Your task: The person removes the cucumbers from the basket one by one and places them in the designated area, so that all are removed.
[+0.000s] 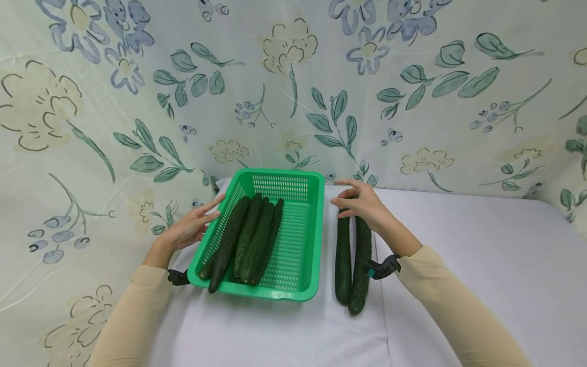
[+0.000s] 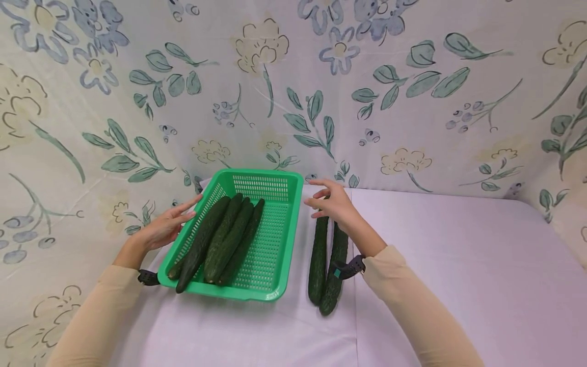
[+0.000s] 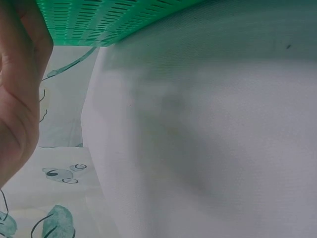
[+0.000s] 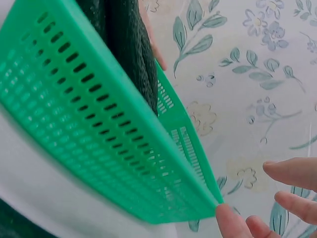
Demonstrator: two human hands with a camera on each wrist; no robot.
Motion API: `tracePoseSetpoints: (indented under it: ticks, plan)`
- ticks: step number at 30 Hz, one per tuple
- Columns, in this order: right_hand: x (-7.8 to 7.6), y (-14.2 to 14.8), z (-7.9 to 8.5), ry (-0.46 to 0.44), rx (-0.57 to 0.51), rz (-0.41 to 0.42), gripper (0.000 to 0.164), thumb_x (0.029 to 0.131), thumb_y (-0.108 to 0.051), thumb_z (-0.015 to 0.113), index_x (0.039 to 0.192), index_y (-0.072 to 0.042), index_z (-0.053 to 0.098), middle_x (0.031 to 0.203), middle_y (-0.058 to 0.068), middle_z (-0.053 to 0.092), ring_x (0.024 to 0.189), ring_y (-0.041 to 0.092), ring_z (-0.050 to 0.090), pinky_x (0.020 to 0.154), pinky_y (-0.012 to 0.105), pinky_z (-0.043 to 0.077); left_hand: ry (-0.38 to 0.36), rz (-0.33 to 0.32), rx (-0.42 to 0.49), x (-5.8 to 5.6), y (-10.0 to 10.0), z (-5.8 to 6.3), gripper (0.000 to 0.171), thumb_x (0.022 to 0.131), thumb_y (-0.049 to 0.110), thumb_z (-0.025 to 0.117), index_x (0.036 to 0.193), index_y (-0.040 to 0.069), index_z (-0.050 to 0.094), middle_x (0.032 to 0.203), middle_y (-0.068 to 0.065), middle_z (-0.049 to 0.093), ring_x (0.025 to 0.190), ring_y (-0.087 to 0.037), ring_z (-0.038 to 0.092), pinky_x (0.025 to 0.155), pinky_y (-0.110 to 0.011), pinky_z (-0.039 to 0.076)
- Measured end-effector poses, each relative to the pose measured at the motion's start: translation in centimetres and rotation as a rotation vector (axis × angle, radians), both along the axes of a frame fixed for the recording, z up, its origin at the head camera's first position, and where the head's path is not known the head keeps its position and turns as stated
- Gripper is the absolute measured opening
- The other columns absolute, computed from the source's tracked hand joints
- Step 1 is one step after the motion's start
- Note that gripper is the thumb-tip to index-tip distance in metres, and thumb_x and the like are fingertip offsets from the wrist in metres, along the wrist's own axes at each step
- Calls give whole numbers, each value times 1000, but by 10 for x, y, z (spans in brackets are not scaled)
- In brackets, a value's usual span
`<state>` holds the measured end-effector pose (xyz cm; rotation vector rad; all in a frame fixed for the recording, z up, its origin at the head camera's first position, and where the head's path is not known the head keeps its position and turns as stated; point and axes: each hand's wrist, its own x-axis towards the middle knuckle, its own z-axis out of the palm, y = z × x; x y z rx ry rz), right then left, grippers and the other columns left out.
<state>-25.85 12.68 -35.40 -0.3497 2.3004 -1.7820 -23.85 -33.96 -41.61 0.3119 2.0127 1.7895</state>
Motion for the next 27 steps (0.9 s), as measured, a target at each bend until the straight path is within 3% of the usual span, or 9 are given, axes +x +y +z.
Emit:
tracePoseSetpoints:
  ticks: [7,14,21,27]
  plan:
    - [-3,-31,9,-66,-43,72,59,98,-10,66,151,-4,40,127,28,46,102,41,61,80,46,57,1,3,-6,-1,0,1,61,110,26,43,162,33,13,122,-2,60,50,-9,39,51,-27,36]
    - [-6,-63,7,-182,-79,122,58,99,-11,65,150,-5,41,131,28,46,98,36,62,83,47,56,0,-4,-3,0,0,0,59,110,25,41,162,34,13,134,-2,56,49,-9,38,51,-25,37]
    - [-5,-92,1,-281,-112,174,54,99,-10,63,149,-3,42,136,28,45,109,48,60,90,54,51,-13,-14,22,0,0,0,61,110,25,41,162,32,11,124,-3,61,54,-9,48,53,-24,43]
    - [-3,-111,0,-361,-116,202,52,99,-11,65,147,-5,45,140,31,45,113,49,59,90,55,51,-26,-17,34,1,1,1,61,110,24,40,162,32,10,133,-2,58,57,-9,52,53,-23,46]
